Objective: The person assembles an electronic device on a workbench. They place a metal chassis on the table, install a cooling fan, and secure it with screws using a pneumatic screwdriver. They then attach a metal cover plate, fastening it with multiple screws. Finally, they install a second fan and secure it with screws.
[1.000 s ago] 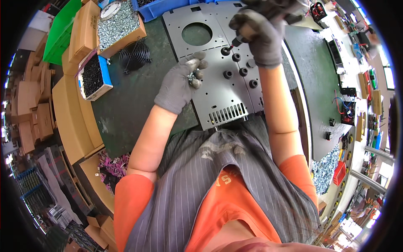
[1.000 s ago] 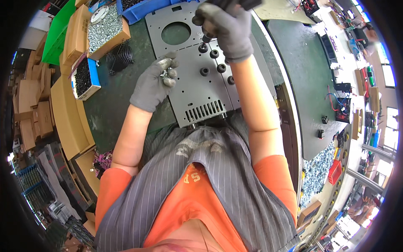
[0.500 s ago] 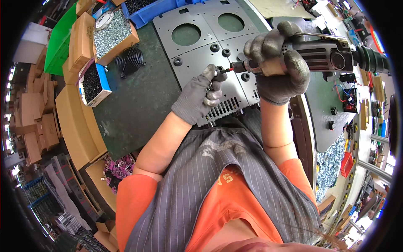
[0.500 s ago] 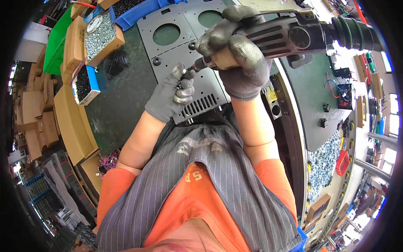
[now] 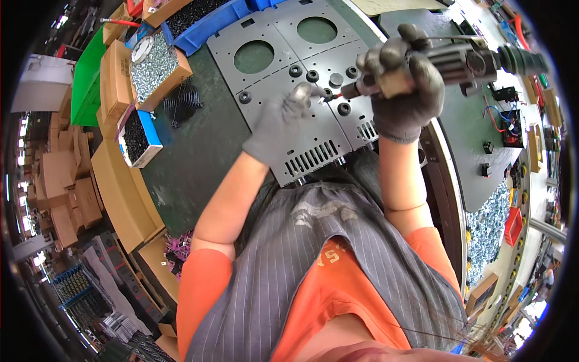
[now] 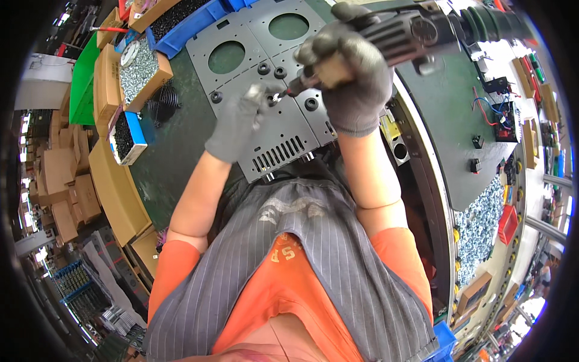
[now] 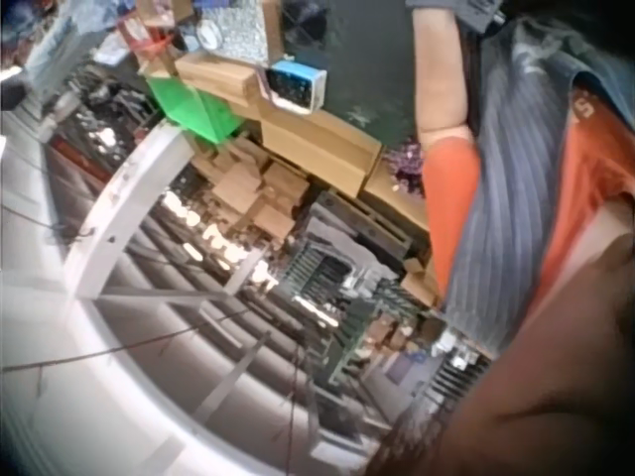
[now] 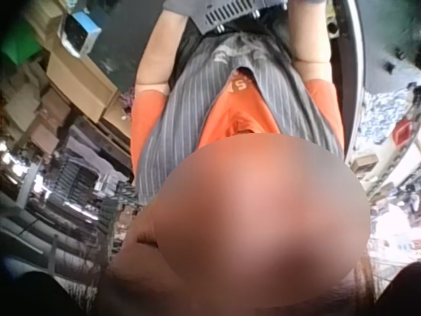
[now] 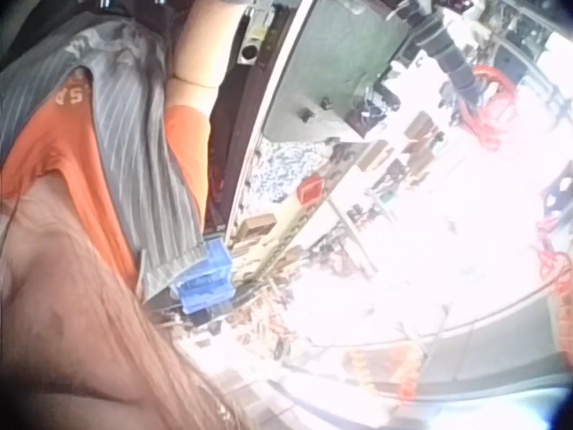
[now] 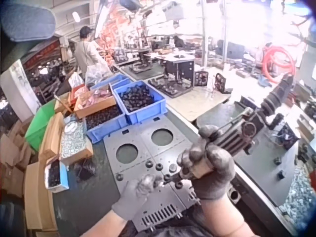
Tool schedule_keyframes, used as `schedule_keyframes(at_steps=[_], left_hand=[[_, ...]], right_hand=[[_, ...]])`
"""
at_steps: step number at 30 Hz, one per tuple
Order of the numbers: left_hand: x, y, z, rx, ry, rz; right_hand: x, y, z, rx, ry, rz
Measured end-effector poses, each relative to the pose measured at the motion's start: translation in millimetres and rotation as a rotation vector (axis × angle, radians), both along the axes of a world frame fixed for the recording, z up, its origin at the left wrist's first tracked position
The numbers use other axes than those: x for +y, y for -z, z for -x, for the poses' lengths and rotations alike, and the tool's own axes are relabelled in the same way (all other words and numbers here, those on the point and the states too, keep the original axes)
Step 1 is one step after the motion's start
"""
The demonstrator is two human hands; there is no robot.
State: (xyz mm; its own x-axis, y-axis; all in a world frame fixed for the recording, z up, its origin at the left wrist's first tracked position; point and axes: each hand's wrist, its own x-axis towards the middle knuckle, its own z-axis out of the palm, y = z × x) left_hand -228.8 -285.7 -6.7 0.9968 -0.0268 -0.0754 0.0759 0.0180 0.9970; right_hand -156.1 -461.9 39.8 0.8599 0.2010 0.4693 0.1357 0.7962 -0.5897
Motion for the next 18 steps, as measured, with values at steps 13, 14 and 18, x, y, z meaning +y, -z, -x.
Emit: schedule_keyframes(at_steps=[13,14,18], left_hand=[[21,11,-94,-0.074,0.012,-1.042],[22,16,-97,-0.102,0.000,-1.040],[15,15,-101,-0.070,0.046,-1.079]], right_hand=[[22,17,-71,0.078,0.264,0.253],[27,18,-76,0.072,0.299,0.322],[49,21,-92,0.035,0.290,0.385]])
